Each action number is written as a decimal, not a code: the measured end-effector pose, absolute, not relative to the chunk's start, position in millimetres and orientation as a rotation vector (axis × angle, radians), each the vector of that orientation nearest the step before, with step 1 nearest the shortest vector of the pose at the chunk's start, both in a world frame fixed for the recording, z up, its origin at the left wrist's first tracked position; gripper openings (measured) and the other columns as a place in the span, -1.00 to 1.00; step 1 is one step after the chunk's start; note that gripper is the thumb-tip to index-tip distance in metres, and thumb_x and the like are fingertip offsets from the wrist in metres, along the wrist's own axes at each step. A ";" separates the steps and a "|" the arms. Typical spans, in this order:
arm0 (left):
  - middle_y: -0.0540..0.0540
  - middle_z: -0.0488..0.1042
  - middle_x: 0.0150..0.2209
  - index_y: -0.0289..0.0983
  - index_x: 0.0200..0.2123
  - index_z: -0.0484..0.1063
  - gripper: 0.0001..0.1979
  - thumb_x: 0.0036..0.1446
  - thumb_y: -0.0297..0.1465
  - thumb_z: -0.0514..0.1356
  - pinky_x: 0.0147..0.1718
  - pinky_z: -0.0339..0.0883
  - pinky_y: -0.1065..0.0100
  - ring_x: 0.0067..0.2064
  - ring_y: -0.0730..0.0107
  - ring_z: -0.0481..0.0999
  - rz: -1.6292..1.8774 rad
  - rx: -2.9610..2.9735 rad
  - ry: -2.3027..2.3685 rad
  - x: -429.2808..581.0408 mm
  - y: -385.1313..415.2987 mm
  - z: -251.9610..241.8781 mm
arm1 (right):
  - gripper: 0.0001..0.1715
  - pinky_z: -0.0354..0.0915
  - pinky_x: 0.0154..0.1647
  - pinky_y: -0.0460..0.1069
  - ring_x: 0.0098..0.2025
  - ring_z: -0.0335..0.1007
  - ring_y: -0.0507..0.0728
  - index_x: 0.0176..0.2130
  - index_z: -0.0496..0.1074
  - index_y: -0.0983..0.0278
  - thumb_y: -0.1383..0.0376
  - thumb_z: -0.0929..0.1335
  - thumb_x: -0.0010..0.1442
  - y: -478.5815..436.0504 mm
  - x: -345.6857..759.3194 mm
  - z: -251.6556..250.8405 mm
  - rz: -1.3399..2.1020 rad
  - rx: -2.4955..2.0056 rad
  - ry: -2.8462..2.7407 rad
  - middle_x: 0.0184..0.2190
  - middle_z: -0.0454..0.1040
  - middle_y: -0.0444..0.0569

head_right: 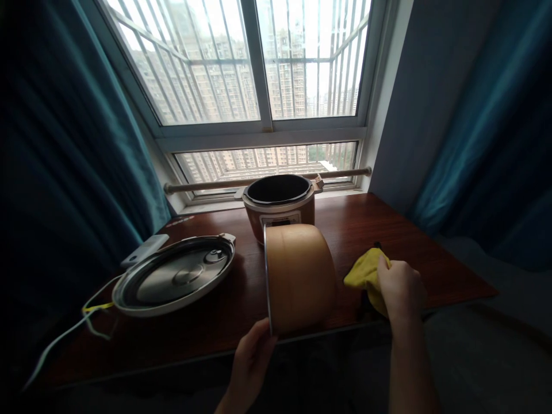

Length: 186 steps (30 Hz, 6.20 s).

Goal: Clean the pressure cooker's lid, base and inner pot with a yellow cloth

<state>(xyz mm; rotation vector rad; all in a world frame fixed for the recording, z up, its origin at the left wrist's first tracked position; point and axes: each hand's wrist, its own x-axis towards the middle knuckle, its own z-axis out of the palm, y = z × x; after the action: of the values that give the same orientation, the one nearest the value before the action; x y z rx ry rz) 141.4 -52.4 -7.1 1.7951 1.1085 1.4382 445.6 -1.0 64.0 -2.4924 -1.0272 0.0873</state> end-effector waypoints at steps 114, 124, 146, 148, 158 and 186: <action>-0.20 0.45 -0.02 -0.28 0.08 0.28 -0.59 0.15 -0.39 0.11 0.14 0.11 0.12 0.09 0.17 0.35 0.895 2.453 0.634 132.8 -46.4 8.9 | -0.59 0.16 0.14 0.17 0.15 0.19 0.17 0.08 0.26 0.35 0.34 0.15 0.26 -23.1 322.8 75.8 -0.198 -1.366 -1.524 0.08 0.32 0.10; -0.14 0.44 0.00 -0.21 0.05 0.30 -0.65 0.19 -0.47 0.02 0.16 0.06 0.05 0.14 0.23 0.28 0.786 2.551 0.712 133.0 -32.5 -30.8 | -0.61 0.07 0.21 0.13 0.20 0.10 0.13 0.06 0.27 0.33 0.41 0.18 0.24 -31.6 296.4 83.9 -0.204 -1.201 -1.802 0.12 0.28 0.02; -0.29 0.31 0.11 -0.25 0.21 0.09 -0.22 -0.05 -0.08 0.22 0.04 0.26 0.16 0.11 0.06 0.32 1.085 2.337 0.743 135.9 -50.5 -3.9 | -0.64 0.15 0.15 0.11 0.14 0.20 0.12 0.01 0.32 0.35 0.44 0.19 0.21 -27.3 293.0 105.4 -0.212 -1.126 -1.837 0.05 0.36 0.05; -0.26 0.35 0.08 -0.23 0.20 0.11 -0.34 0.05 -0.19 0.19 -0.01 0.32 0.24 0.06 0.11 0.38 1.188 2.247 0.753 143.0 -56.8 17.3 | -0.61 0.12 0.17 0.12 0.17 0.15 0.13 0.04 0.29 0.36 0.45 0.19 0.21 -35.2 291.6 100.2 -0.245 -1.119 -1.845 0.08 0.33 0.06; -0.11 0.56 -0.32 -0.30 -0.20 0.52 -0.73 0.06 -0.29 0.19 -0.30 0.40 0.44 -0.32 0.32 0.51 1.109 1.701 0.890 163.0 -59.0 19.7 | -0.59 0.11 0.17 0.13 0.17 0.17 0.11 0.06 0.26 0.29 0.43 0.16 0.23 -23.6 320.0 79.5 -0.184 -1.116 -1.770 0.08 0.34 0.01; -0.21 0.50 -0.09 -0.27 -0.03 0.41 -0.68 0.15 -0.34 0.11 -0.10 0.39 0.32 -0.07 0.20 0.49 1.047 2.139 0.683 173.9 -52.1 -30.4 | -0.63 0.29 -0.02 0.14 -0.05 0.36 0.21 -0.04 0.40 0.27 0.23 0.16 0.27 -13.7 337.4 101.1 -0.109 -1.412 -1.405 -0.10 0.46 0.08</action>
<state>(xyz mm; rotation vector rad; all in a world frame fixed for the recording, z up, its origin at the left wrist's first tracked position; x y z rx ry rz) 173.9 -52.1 -30.4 2.1388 0.6829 1.0469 337.4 -13.7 101.1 -1.4123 -1.4050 -0.1086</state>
